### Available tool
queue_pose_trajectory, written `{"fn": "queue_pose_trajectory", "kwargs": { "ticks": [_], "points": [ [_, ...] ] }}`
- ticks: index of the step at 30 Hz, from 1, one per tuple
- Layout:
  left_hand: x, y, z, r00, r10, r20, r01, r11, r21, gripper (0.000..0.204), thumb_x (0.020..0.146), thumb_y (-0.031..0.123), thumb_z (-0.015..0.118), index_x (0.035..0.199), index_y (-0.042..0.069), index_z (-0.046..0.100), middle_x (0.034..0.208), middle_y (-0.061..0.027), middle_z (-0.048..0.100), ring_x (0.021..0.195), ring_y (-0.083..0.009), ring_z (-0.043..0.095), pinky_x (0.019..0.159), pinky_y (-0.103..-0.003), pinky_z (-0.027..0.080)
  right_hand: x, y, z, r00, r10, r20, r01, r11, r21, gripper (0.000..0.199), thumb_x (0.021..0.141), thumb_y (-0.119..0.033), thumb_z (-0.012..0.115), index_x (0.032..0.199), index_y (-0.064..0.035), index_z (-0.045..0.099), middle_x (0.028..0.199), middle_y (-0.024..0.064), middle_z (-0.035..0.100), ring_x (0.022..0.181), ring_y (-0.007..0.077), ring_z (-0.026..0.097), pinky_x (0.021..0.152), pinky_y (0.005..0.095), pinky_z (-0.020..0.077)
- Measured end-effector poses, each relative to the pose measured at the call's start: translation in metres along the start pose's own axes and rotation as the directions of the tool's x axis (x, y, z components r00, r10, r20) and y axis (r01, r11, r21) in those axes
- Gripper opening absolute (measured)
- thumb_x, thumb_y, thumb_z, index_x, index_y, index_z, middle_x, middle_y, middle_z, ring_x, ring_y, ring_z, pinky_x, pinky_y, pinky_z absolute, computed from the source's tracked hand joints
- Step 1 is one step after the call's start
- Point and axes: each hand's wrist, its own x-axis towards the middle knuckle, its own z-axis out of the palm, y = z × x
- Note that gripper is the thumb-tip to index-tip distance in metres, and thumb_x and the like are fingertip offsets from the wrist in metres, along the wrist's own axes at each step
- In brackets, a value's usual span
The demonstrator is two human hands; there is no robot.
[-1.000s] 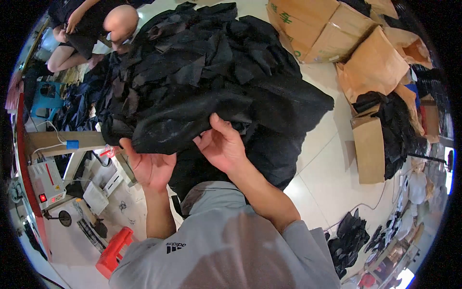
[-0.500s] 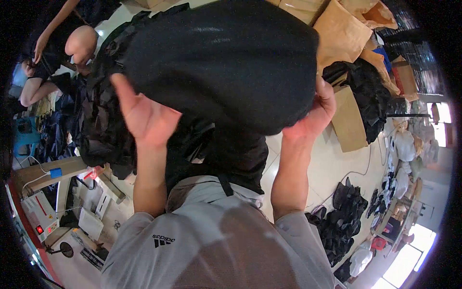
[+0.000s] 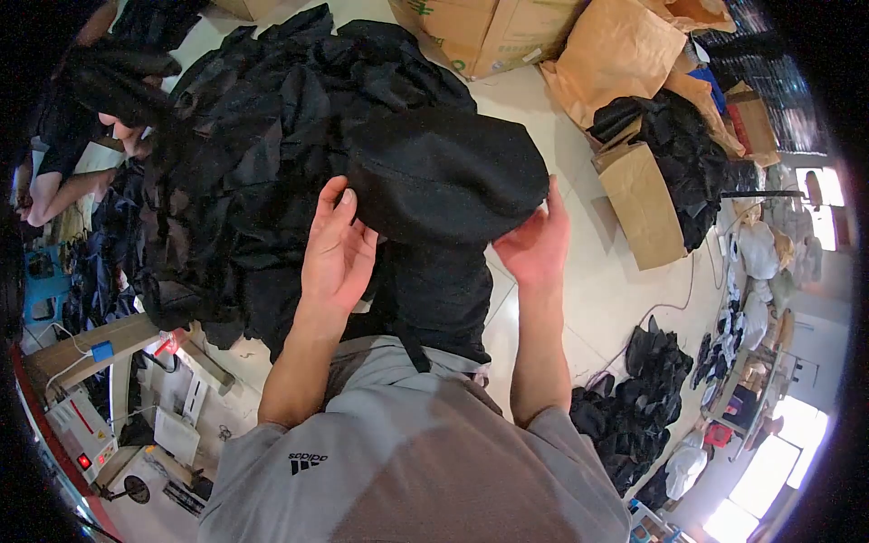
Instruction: Inspecting and turning over black fabric pieces in a production facility.
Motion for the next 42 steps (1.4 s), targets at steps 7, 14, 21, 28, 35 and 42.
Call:
{"fn": "queue_pose_trajectory", "kwargs": {
  "ticks": [7,14,21,28,35,42],
  "points": [
    [0.004,-0.007,0.006,0.982,0.018,-0.186,-0.001,0.996,0.091,0.028,0.095,0.008,0.067,0.119,0.015,0.055,0.105,-0.0004,0.066,0.092,-0.0123,0.063,0.086,-0.030,0.051,0.052,-0.031,-0.053,0.923,-0.075,0.377,-0.004,0.979,0.205,0.027,0.106,-0.025,0.046,0.112,-0.0104,0.067,0.107,0.0034,0.071,0.081,0.0089,0.059,0.055,0.0194,0.0390],
    [0.008,0.007,-0.023,0.988,0.011,-0.153,0.050,0.919,0.391,0.028,0.091,0.013,0.073,0.111,0.011,0.053,0.093,0.0008,0.061,0.084,-0.0118,0.061,0.075,-0.028,0.051,0.092,-0.008,-0.050,0.993,0.010,-0.120,-0.023,0.994,-0.110,0.035,0.106,-0.032,0.045,0.127,-0.0083,0.061,0.124,0.0108,0.067,0.116,0.0275,0.063,0.108,0.0438,0.0471],
    [0.184,0.204,-0.150,0.315,0.920,-0.234,0.150,0.195,0.969,0.062,0.078,0.045,0.081,0.113,0.002,0.054,0.107,-0.0161,0.061,0.103,-0.0322,0.062,0.090,-0.044,0.050,0.029,0.015,-0.044,0.869,-0.459,-0.185,0.372,0.852,-0.368,0.018,0.102,-0.019,0.056,0.110,-0.0047,0.062,0.089,0.0021,0.062,0.064,0.0053,0.045,0.054,0.0217,0.0322],
    [0.173,0.207,-0.176,0.484,0.874,-0.047,0.087,0.006,0.996,0.033,0.089,0.027,0.068,0.110,0.002,0.066,0.110,-0.0212,0.068,0.106,-0.0426,0.063,0.090,-0.047,0.049,-0.044,0.069,0.034,0.346,-0.821,0.455,0.776,-0.022,-0.630,0.014,0.091,-0.006,0.066,0.103,-0.0008,0.061,0.087,0.0035,0.060,0.073,0.0100,0.051,0.065,0.0222,0.0419],
    [-0.031,0.177,-0.063,0.635,0.289,0.716,-0.252,-0.799,0.546,0.026,0.077,0.009,0.063,0.103,0.010,0.067,0.095,-0.0095,0.059,0.091,-0.0290,0.062,0.076,-0.038,0.051,-0.049,0.170,0.109,0.713,0.012,0.701,0.448,0.762,-0.468,0.047,0.093,-0.022,0.070,0.131,0.0014,0.055,0.129,0.0144,0.056,0.117,0.0266,0.059,0.104,0.0400,0.0463],
    [-0.119,0.147,-0.031,0.414,0.276,0.867,-0.375,-0.816,0.439,0.030,0.068,0.001,0.067,0.097,0.004,0.072,0.100,-0.0083,0.062,0.088,-0.0253,0.059,0.080,-0.037,0.049,-0.043,0.195,0.128,0.673,0.643,0.367,-0.700,0.713,0.035,0.043,0.089,-0.038,0.076,0.120,-0.0112,0.063,0.117,0.0024,0.069,0.109,0.0191,0.064,0.099,0.0374,0.0496]
  ]
}}
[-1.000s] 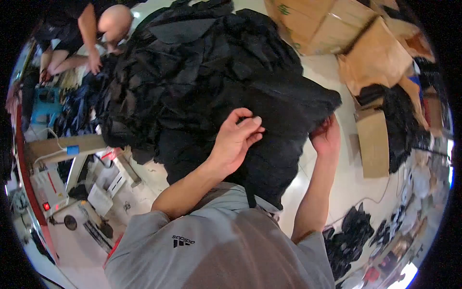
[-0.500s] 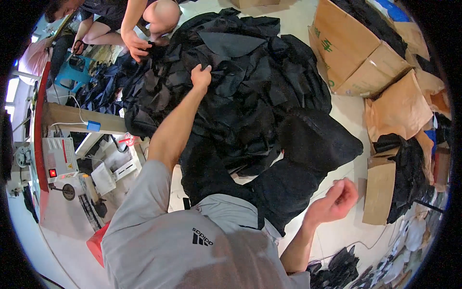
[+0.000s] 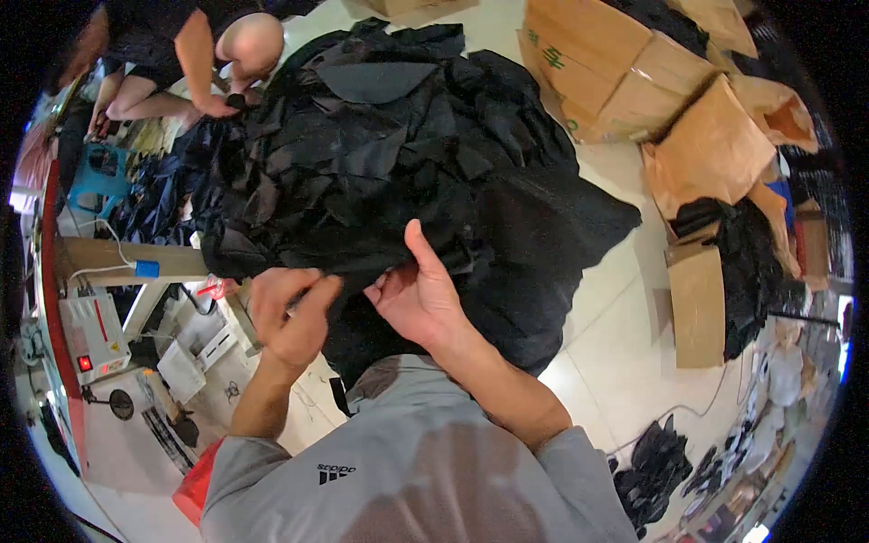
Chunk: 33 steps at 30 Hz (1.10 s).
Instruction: Inspecting and turning over black fabric pieces in a production facility.
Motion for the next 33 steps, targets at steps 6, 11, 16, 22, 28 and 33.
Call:
{"fn": "queue_pose_trajectory", "kwargs": {
  "ticks": [6,11,16,22,28,33],
  "points": [
    [-0.040,0.011,0.063,0.385,-0.923,-0.016,0.655,0.285,-0.699,0.027,0.092,0.017,0.060,0.115,0.003,0.055,0.105,-0.0085,0.059,0.091,-0.0176,0.056,0.082,-0.030,0.045,-0.039,0.001,0.013,0.974,-0.227,-0.012,0.226,0.973,-0.040,0.028,0.092,-0.017,0.074,0.117,-0.0083,0.064,0.117,0.0036,0.068,0.112,0.0179,0.064,0.100,0.0370,0.0520],
    [-0.021,0.032,0.075,0.230,-0.099,0.968,0.308,-0.936,-0.169,0.083,0.093,0.077,0.037,0.123,0.001,0.057,0.119,-0.0161,0.062,0.118,-0.0287,0.054,0.110,-0.044,0.036,-0.075,-0.022,0.044,0.866,-0.470,0.171,0.500,0.808,-0.312,0.045,0.092,-0.026,0.073,0.130,-0.0059,0.058,0.130,0.0085,0.064,0.122,0.0245,0.060,0.107,0.0413,0.0463],
    [0.063,0.019,0.078,0.616,-0.167,0.770,0.012,-0.975,-0.221,0.086,0.093,0.073,0.043,0.137,-0.001,0.054,0.140,-0.0147,0.057,0.134,-0.0312,0.047,0.117,-0.048,0.028,-0.126,-0.076,0.046,0.793,-0.480,0.375,0.606,0.686,-0.403,0.061,0.084,-0.025,0.080,0.135,-0.0041,0.055,0.131,0.0123,0.063,0.123,0.0309,0.059,0.107,0.0494,0.0459],
    [0.081,0.057,0.110,0.631,-0.052,0.774,0.211,-0.949,-0.236,0.054,0.099,0.051,0.056,0.135,0.011,0.058,0.134,-0.0065,0.062,0.124,-0.0202,0.055,0.106,-0.040,0.041,-0.182,-0.156,-0.020,0.719,-0.418,0.556,0.650,0.687,-0.325,0.074,0.075,-0.039,0.085,0.136,-0.0065,0.058,0.138,0.0135,0.060,0.130,0.0347,0.053,0.111,0.0547,0.0401],
    [0.085,0.051,0.145,0.600,-0.101,0.794,0.346,-0.862,-0.371,0.048,0.102,0.045,0.052,0.138,0.013,0.056,0.139,-0.0050,0.059,0.129,-0.0240,0.051,0.111,-0.048,0.035,-0.182,-0.203,-0.034,0.759,-0.464,0.457,0.604,0.764,-0.227,0.078,0.082,-0.068,0.065,0.133,-0.0085,0.061,0.139,0.0108,0.060,0.129,0.0319,0.055,0.113,0.0531,0.0371],
    [0.147,0.031,0.139,0.836,-0.091,0.541,0.232,-0.835,-0.499,0.027,0.102,0.033,0.058,0.111,0.010,0.068,0.108,-0.0011,0.071,0.107,-0.0164,0.061,0.104,-0.037,0.042,-0.198,-0.226,0.039,0.624,-0.427,0.654,0.714,0.651,-0.257,0.067,0.092,-0.066,0.055,0.133,-0.0136,0.062,0.137,0.0090,0.062,0.131,0.0310,0.053,0.114,0.0534,0.0353]
  ]
}}
